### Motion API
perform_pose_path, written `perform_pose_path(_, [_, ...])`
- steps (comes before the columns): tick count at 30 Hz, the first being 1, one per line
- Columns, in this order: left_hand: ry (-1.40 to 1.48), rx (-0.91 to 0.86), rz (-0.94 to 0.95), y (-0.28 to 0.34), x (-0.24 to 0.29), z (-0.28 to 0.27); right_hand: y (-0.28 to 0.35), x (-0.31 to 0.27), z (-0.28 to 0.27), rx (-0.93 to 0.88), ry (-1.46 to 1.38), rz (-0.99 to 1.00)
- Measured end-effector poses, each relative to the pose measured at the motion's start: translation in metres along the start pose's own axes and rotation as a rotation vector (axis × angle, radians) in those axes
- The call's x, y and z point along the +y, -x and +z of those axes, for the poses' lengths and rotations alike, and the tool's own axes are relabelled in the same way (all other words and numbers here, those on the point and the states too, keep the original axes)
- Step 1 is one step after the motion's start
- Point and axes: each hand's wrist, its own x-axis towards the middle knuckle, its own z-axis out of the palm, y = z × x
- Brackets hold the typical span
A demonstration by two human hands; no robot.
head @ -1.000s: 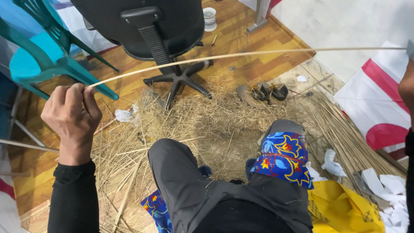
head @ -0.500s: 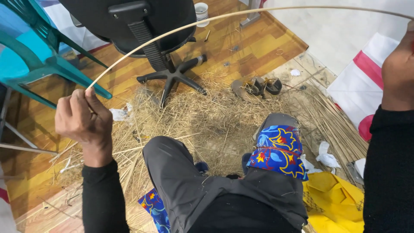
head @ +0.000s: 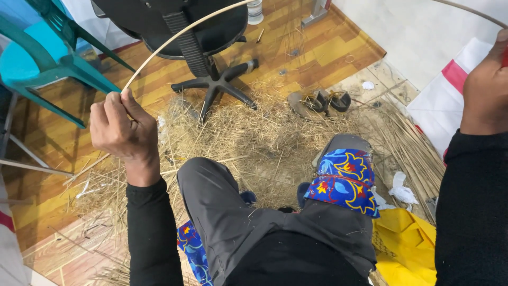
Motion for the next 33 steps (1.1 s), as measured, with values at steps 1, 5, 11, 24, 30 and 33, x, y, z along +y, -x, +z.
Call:
perform_pose_path(1, [0.000, -0.002, 0.000, 0.000, 0.001, 0.000, 0.004, 0.001, 0.001, -0.002, 0.000, 0.000])
perform_pose_path(5, [0.000, -0.005, 0.000, -0.002, 0.004, -0.003, 0.013, -0.002, -0.002, -0.058, 0.143, 0.075])
perform_pose_path(11, [-0.008, 0.012, 0.006, -0.004, 0.005, -0.005, 0.019, -0.005, -0.003, -0.137, -0.038, 0.165])
perform_pose_path(24, [-0.012, 0.032, 0.038, 0.002, -0.007, -0.002, 0.026, -0.010, -0.004, -0.218, -0.282, 0.226])
perform_pose_path(30, [-0.025, 0.004, 0.029, 0.006, -0.016, -0.007, 0.006, -0.024, -0.016, -0.081, -0.262, 0.090])
perform_pose_path(33, [-0.064, 0.021, 0.072, 0.012, -0.021, 0.000, 0.028, -0.013, -0.010, -0.186, -0.252, 0.200])
